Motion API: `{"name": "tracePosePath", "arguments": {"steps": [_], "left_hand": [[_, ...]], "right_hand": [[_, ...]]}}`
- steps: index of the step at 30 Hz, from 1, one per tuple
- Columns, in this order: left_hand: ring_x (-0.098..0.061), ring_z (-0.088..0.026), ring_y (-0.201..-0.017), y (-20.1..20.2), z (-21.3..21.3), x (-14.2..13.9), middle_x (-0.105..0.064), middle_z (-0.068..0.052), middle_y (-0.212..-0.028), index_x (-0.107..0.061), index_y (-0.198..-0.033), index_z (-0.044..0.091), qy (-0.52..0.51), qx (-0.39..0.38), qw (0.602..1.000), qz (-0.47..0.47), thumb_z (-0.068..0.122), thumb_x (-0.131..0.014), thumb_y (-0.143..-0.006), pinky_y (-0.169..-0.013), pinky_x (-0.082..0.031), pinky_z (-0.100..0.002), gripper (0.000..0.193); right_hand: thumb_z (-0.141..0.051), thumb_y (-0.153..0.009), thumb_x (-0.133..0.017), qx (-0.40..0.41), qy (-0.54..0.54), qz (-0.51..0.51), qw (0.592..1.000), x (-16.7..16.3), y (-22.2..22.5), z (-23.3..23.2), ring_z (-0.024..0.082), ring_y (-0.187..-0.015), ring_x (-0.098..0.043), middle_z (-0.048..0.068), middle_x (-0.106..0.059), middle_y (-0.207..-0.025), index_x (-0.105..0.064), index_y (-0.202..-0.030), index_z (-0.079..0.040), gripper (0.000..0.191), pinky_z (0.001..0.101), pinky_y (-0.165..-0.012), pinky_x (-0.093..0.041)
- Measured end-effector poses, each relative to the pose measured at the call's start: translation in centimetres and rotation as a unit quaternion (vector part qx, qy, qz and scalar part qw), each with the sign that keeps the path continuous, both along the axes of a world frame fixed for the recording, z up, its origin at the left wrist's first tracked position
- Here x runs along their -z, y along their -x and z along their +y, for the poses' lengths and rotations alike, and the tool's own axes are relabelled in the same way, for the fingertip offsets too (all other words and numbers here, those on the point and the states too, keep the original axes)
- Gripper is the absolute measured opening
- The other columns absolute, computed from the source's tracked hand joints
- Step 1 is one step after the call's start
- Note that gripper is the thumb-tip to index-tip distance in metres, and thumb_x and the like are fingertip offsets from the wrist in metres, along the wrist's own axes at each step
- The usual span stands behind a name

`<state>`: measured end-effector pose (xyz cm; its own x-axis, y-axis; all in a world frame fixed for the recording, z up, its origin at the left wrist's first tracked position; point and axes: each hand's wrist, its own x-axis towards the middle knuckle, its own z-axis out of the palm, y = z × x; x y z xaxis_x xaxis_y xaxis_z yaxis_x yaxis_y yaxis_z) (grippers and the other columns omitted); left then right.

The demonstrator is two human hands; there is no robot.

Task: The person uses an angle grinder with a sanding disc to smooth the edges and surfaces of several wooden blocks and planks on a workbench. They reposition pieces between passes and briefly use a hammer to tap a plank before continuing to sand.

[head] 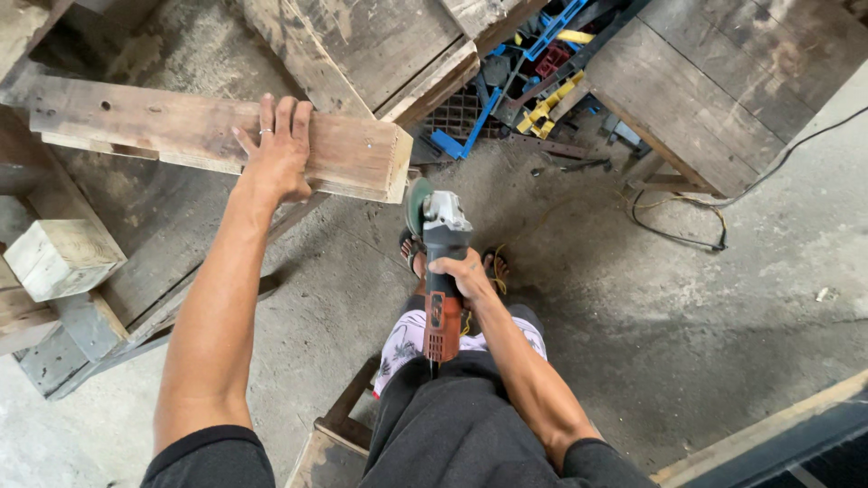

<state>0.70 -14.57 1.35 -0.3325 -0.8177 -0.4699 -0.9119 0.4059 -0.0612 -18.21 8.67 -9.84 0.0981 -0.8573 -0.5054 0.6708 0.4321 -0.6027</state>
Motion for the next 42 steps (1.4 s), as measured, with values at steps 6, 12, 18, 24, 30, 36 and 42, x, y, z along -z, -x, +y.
{"name": "tracePosePath", "arguments": {"steps": [6,12,18,24,30,36,42], "left_hand": [[0.003,-0.042,-0.157,0.4,-0.2,-0.3,-0.005,-0.012,-0.169,-0.007,-0.160,0.013,-0.014,-0.008,1.000,-0.015,0.007,-0.096,-0.050,-0.113,-0.010,-0.083,0.142],[0.001,-0.041,-0.158,0.3,0.2,-0.4,-0.007,-0.010,-0.170,-0.012,-0.160,0.016,-0.005,-0.009,1.000,-0.006,0.004,-0.094,-0.053,-0.114,-0.011,-0.083,0.136],[-0.001,-0.043,-0.158,0.2,0.0,-0.4,-0.008,-0.010,-0.170,-0.011,-0.160,0.014,0.000,-0.006,1.000,-0.005,0.006,-0.096,-0.051,-0.112,-0.012,-0.084,0.138],[0.000,-0.043,-0.157,0.1,0.1,-0.4,-0.008,-0.011,-0.169,-0.010,-0.160,0.015,0.003,-0.001,1.000,0.007,0.010,-0.099,-0.048,-0.111,-0.013,-0.086,0.143],[0.000,-0.043,-0.158,-0.1,0.0,-0.3,-0.009,-0.010,-0.169,-0.012,-0.160,0.015,0.010,0.003,1.000,0.012,0.010,-0.098,-0.050,-0.112,-0.012,-0.086,0.140],[0.003,-0.042,-0.157,0.1,-0.1,-0.5,-0.005,-0.010,-0.168,-0.007,-0.160,0.015,-0.004,-0.005,1.000,0.007,0.006,-0.098,-0.047,-0.111,-0.008,-0.085,0.146],[0.002,-0.041,-0.158,0.2,0.1,-0.7,-0.008,-0.008,-0.168,-0.008,-0.161,0.015,-0.004,-0.006,1.000,0.001,0.003,-0.096,-0.047,-0.112,-0.009,-0.085,0.144]], "right_hand": [[-0.012,-0.070,-0.072,-0.001,0.023,-0.005,1.000,-0.7,-0.2,-0.2,0.020,-0.075,-0.065,0.013,-0.071,-0.089,-0.067,-0.113,0.003,0.046,0.0333,-0.067,-0.055],[-0.013,-0.071,-0.073,-0.001,0.011,-0.022,1.000,-0.8,-0.9,0.1,0.017,-0.075,-0.065,0.011,-0.072,-0.092,-0.069,-0.105,0.005,0.039,0.0329,-0.066,-0.056],[-0.011,-0.070,-0.075,0.001,-0.004,0.000,1.000,-0.3,-1.1,0.4,0.018,-0.076,-0.065,0.011,-0.071,-0.091,-0.068,-0.104,0.004,0.038,0.0327,-0.066,-0.056],[-0.011,-0.071,-0.075,0.009,-0.014,0.020,1.000,-0.4,-0.9,0.0,0.019,-0.076,-0.066,0.011,-0.071,-0.091,-0.067,-0.107,0.008,0.041,0.0333,-0.067,-0.057],[-0.012,-0.071,-0.072,-0.013,0.027,-0.059,0.998,-1.5,-0.5,-1.4,0.023,-0.070,-0.066,0.016,-0.068,-0.082,-0.066,-0.119,0.008,0.052,0.0339,-0.063,-0.055],[-0.011,-0.072,-0.072,-0.009,0.015,-0.024,1.000,-1.9,-0.1,-1.8,0.025,-0.066,-0.067,0.018,-0.069,-0.081,-0.067,-0.109,0.010,0.043,0.0372,-0.060,-0.057],[-0.010,-0.069,-0.073,0.002,0.003,-0.006,1.000,-1.6,-0.2,-1.8,0.026,-0.065,-0.069,0.017,-0.070,-0.080,-0.066,-0.106,0.007,0.042,0.0378,-0.059,-0.058]]}}
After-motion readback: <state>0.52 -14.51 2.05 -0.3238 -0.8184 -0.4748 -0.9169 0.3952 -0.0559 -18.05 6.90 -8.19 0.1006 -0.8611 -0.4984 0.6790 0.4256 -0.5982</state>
